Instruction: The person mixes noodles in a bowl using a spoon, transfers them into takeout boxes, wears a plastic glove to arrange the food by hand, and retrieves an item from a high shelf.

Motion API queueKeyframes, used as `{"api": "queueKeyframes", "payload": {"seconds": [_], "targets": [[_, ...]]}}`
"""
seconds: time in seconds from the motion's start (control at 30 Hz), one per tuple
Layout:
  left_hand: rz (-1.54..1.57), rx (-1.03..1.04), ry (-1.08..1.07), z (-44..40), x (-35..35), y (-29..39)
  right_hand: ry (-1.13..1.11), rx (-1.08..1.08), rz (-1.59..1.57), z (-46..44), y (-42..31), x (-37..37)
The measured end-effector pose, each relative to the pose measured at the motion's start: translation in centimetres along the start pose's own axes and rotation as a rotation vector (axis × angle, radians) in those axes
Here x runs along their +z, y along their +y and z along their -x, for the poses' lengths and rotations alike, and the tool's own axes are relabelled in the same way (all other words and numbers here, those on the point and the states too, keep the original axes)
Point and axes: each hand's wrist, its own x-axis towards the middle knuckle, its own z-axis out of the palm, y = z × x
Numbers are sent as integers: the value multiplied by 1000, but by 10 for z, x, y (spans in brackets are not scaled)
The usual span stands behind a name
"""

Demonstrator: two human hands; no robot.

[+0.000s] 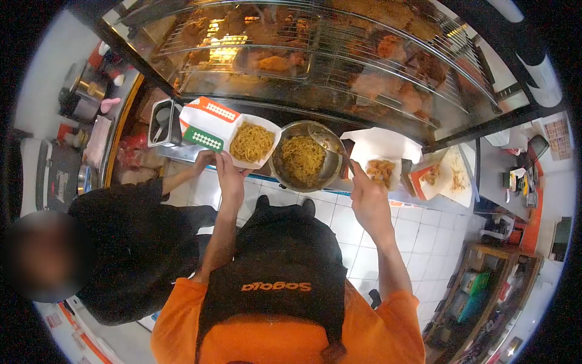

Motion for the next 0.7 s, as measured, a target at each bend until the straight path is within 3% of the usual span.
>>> {"api": "queueKeyframes", "payload": {"seconds": [0.1,0.17,0.27,0.4,0.47,0.63,0.7], "targets": [[99,1,62,-6,-13,-3,-13,-43,38,0,1,2],[71,-1,42,-2,-23,-8,-245,-116,211,0,0,-1],[102,-32,20,9,-25,-6,-318,-238,335,2,10,15],[195,-93,16,12,-30,-24,-270,-225,476,-3,39,47],[199,-69,41,2,-40,-41,-238,-105,545,-7,28,51],[41,-56,100,-19,-73,-68,-256,-193,474,-1,34,60],[174,-141,84,-19,-71,-64,-274,-219,496,3,49,73]]}}
